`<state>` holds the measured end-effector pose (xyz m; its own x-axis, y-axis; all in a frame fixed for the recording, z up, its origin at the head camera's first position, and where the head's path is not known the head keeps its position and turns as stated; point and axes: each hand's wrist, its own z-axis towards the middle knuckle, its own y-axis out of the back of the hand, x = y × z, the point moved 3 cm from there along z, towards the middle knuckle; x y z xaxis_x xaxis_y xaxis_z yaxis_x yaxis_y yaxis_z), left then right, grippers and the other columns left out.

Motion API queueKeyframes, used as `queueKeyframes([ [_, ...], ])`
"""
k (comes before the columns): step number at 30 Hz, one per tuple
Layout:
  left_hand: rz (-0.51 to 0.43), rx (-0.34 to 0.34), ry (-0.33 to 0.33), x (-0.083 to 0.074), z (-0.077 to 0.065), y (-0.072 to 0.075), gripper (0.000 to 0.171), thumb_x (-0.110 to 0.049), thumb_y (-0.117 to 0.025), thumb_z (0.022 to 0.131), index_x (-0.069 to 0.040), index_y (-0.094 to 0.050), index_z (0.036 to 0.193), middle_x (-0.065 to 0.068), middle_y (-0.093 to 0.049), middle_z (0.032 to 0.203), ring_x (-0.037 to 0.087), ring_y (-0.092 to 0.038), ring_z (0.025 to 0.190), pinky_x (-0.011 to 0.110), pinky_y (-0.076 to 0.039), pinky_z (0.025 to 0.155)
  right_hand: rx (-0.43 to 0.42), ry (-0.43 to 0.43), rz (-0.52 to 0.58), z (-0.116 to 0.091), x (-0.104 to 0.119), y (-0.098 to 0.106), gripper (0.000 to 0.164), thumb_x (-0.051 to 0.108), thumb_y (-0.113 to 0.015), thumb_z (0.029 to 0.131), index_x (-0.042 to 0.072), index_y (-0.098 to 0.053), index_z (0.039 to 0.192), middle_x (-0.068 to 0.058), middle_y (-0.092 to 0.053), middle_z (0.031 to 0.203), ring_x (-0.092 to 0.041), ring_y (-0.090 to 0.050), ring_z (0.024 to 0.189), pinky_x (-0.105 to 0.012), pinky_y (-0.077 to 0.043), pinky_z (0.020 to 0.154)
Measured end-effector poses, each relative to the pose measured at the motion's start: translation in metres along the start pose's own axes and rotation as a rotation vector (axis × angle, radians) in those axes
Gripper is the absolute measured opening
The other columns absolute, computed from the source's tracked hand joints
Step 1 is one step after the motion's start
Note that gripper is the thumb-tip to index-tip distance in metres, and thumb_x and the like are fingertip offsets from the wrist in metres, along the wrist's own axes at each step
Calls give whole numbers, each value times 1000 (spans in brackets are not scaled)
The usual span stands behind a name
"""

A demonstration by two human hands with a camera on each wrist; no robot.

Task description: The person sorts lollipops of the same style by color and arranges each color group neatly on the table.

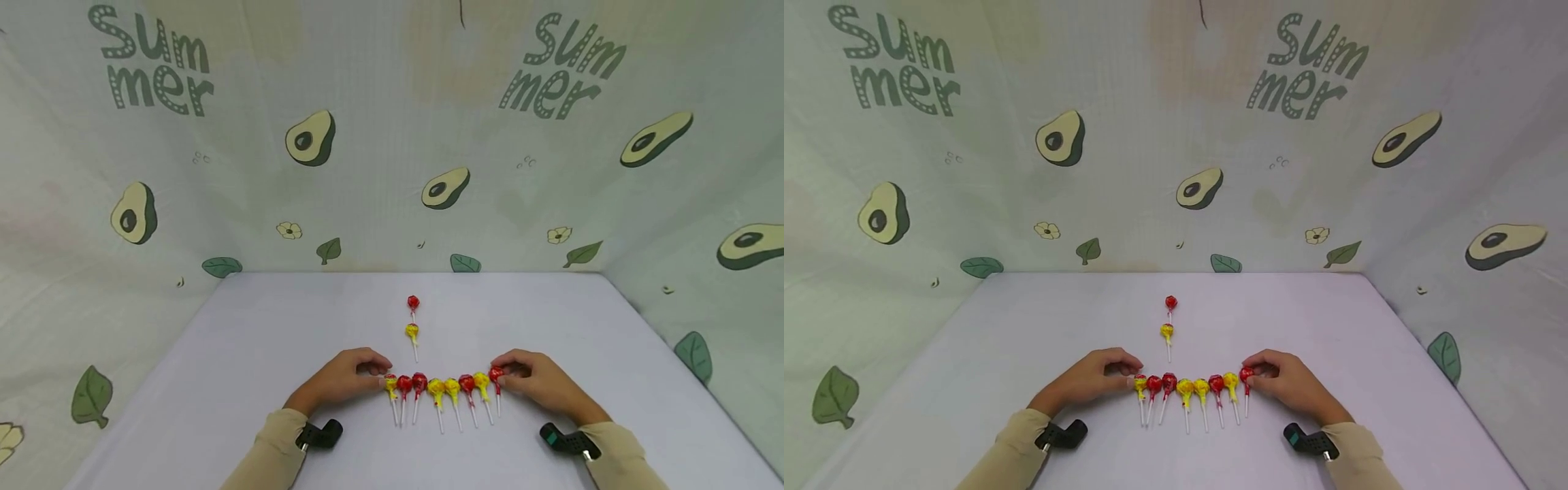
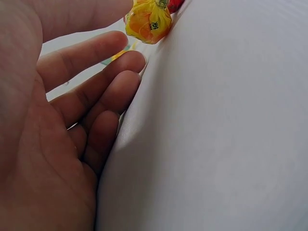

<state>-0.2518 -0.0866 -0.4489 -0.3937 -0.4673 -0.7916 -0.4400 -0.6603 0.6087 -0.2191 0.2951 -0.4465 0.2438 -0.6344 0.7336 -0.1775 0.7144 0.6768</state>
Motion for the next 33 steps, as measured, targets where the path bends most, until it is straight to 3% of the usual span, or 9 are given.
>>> queueKeyframes([
  [13, -28, 29, 19, 1, -4, -4, 28, -30, -74, 90, -24, -71, 118, -15, -65, 109, 11, -58, 98, 29, -48, 88, 3, -18, -14, 2, -1, -5, 24, 31, -75, 91, 20, -71, 112, 5, -65, 101, -14, -57, 87, -26, -47, 74],
  [24, 37, -7, 37, 0, -5, -5, 24, -34, -74, 90, -25, -72, 113, -16, -63, 104, 10, -58, 99, 35, -48, 90, 27, 17, -31, 3, 1, -2, 24, 23, -74, 90, 22, -71, 114, 6, -66, 105, -12, -58, 90, -25, -48, 77],
  [33, 58, -18, 40, -7, -1, -8, 22, -30, -75, 90, -24, -72, 111, -16, -63, 102, 10, -57, 95, 33, -48, 87, -20, -27, -47, 0, -1, 1, 24, 31, -75, 90, 23, -72, 112, 7, -65, 100, -15, -57, 87, -27, -48, 75],
])
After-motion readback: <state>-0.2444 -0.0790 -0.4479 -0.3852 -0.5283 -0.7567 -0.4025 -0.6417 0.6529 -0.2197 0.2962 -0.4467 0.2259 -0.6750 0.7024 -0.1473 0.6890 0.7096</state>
